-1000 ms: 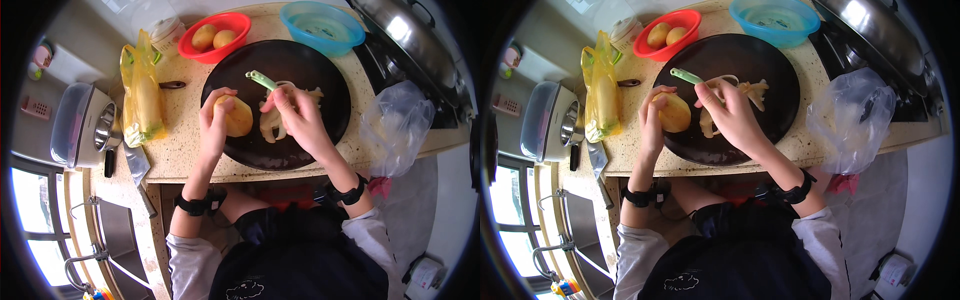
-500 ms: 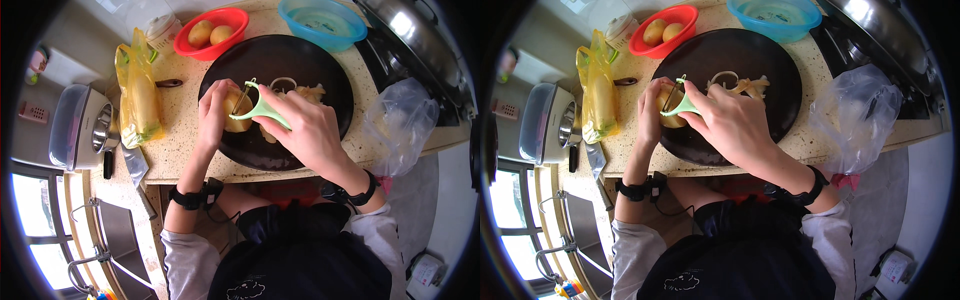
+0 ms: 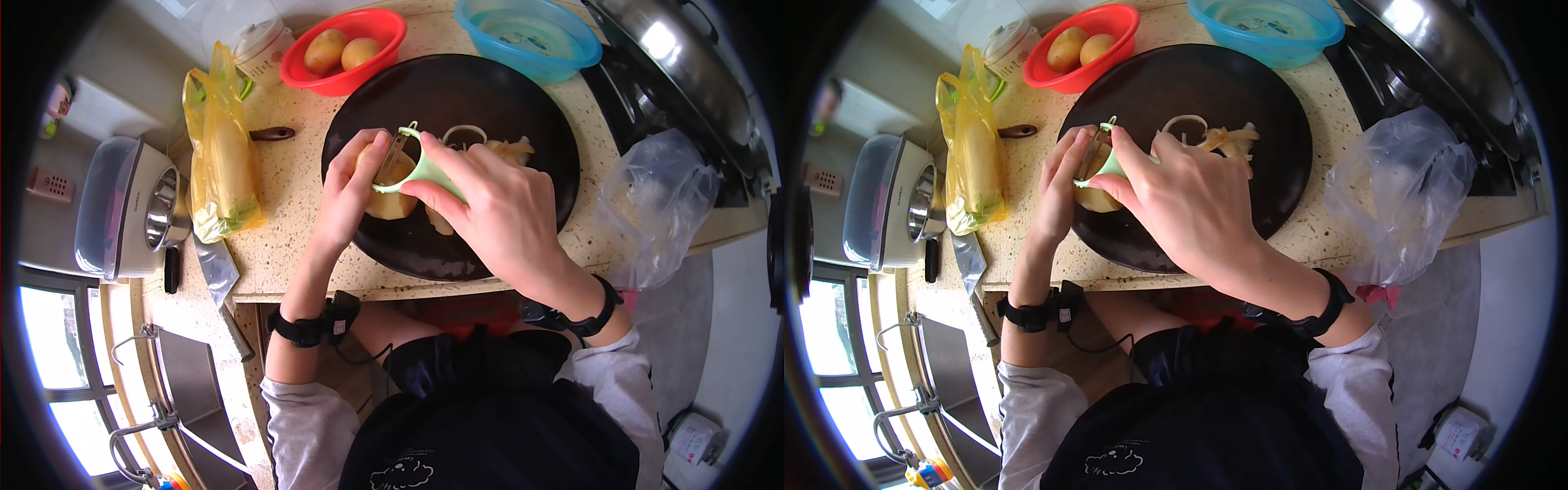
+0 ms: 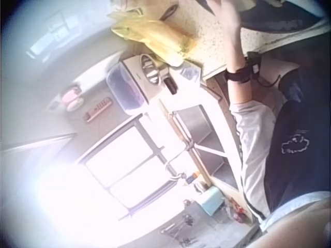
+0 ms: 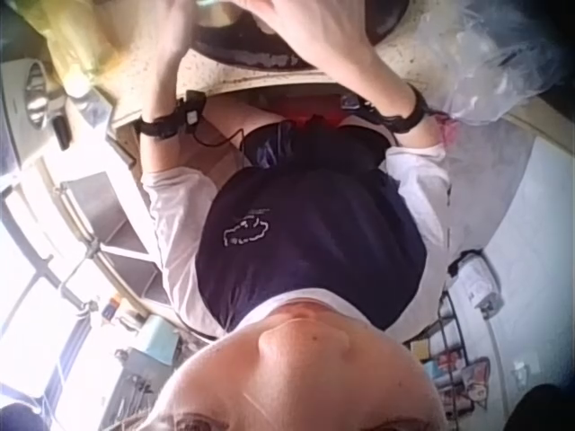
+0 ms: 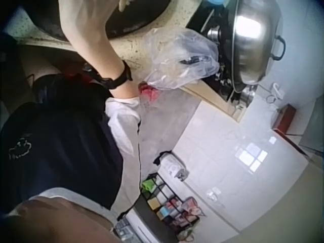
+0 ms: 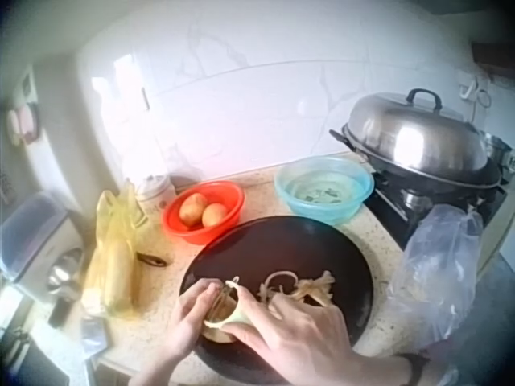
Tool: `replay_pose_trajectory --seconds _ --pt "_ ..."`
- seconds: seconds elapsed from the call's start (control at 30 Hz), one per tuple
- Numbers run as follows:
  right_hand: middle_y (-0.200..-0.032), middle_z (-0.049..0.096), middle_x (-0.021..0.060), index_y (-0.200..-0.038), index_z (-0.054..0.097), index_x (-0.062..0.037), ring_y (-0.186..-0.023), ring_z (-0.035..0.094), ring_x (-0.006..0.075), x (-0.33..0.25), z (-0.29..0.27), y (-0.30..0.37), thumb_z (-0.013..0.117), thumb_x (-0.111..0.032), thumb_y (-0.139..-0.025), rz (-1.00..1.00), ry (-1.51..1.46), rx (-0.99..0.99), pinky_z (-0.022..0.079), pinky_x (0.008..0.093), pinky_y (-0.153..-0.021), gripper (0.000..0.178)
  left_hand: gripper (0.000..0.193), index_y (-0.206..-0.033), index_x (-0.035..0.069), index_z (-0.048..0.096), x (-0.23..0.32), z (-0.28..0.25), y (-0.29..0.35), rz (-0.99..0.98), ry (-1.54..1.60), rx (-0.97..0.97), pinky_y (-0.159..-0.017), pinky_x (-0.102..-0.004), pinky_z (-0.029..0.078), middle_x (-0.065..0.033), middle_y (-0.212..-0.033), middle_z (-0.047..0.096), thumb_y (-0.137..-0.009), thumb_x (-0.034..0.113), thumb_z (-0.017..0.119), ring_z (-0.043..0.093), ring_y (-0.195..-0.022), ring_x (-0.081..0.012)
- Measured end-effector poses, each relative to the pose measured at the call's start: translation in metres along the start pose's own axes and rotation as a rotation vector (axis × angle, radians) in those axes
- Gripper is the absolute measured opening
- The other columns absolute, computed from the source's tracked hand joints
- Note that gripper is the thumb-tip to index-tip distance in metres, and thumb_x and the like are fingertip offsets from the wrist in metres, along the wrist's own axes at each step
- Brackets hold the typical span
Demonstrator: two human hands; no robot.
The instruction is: Peel potatoes in a kitchen.
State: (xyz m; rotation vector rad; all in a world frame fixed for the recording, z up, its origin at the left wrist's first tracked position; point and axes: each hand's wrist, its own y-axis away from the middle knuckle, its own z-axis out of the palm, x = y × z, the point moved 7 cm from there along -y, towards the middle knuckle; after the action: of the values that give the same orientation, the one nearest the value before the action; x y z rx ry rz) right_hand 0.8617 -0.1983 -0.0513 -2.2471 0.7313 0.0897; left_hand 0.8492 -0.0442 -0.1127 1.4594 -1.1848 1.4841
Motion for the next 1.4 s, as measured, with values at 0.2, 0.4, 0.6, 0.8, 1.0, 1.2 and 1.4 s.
replay_pose_trajectory --seconds 0.2,0.4,0.6,0.8,1.0,1.2,1.4 --pt "-0.065 0.058 0.0044 -0.099 0.063 -0.0069 -0.048 0.057 0.0192 -0.001 0.005 0.005 0.07 -0.032 -0.073 0.017 -0.012 0.02 0.044 0.0293 -0.042 0.037 0.024 -0.097 0.003 0.056 -0.006 -0.002 -0.001 -0.016 0.065 0.024 -0.074 -0.02 0.039 0.0022 -0.085 0.056 -0.092 0.026 0.049 0.049 -0.081 -0.0043" --pt "-0.067 0.058 0.0044 -0.101 0.061 -0.0058 -0.048 0.057 0.0198 -0.003 0.004 0.006 0.07 -0.032 -0.074 -0.01 0.008 0.011 0.043 0.0292 -0.041 0.039 0.019 -0.091 0.002 0.058 -0.015 -0.005 -0.004 0.007 0.129 0.043 -0.073 -0.0201 0.04 0.0014 -0.082 0.055 -0.088 0.02 0.052 0.05 -0.078 -0.0053" --pt "-0.067 0.058 0.0048 -0.102 0.061 -0.0056 -0.048 0.057 0.0195 -0.003 0.005 0.008 0.07 -0.031 -0.074 -0.005 0.032 -0.067 0.043 0.029 -0.041 0.04 0.017 -0.088 0.002 0.058 -0.013 -0.006 -0.002 0.025 0.114 0.104 -0.072 -0.0201 0.04 0.001 -0.082 0.056 -0.085 0.018 0.051 0.05 -0.078 -0.0058" --pt "-0.067 0.059 0.0055 -0.103 0.06 -0.0043 -0.049 0.058 0.0198 -0.005 0.008 0.012 0.07 -0.03 -0.073 -0.01 0.01 -0.029 0.042 0.0294 -0.041 0.041 0.018 -0.088 0.002 0.058 -0.012 -0.006 -0.003 0.033 0.139 0.112 -0.072 -0.0206 0.04 0.0001 -0.081 0.057 -0.085 0.018 0.051 0.052 -0.077 -0.0064" --pt "-0.069 0.059 0.0065 -0.105 0.059 -0.0038 -0.05 0.058 0.0202 -0.003 0.011 0.015 0.071 -0.029 -0.073 -0.008 0.022 -0.015 0.043 0.0297 -0.042 0.041 0.017 -0.088 0.002 0.058 -0.015 -0.007 -0.004 0.03 0.16 0.106 -0.072 -0.0208 0.041 -0.0005 -0.081 0.057 -0.085 0.017 0.051 0.052 -0.077 -0.0067" --pt "-0.064 0.055 0.0046 -0.106 0.059 -0.0057 -0.047 0.056 0.0196 -0.003 0.007 0.009 0.072 -0.028 -0.072 -0.061 0.047 -0.076 0.043 0.03 -0.041 0.043 0.017 -0.088 0.002 0.058 -0.015 -0.007 -0.002 0.025 0.189 0.122 -0.071 -0.0206 0.041 -0.0004 -0.081 0.057 -0.085 0.017 0.051 0.052 -0.075 -0.0067" --pt "-0.063 0.053 0.0045 -0.107 0.059 -0.0055 -0.048 0.056 0.019 -0.001 0.01 0.014 0.072 -0.027 -0.071 -0.091 0.024 -0.059 0.043 0.0295 -0.041 0.044 0.018 -0.087 0.001 0.058 -0.016 -0.006 -0.003 0.025 0.196 0.126 -0.071 -0.0209 0.042 -0.001 -0.08 0.057 -0.085 0.017 0.05 0.052 -0.075 -0.007"
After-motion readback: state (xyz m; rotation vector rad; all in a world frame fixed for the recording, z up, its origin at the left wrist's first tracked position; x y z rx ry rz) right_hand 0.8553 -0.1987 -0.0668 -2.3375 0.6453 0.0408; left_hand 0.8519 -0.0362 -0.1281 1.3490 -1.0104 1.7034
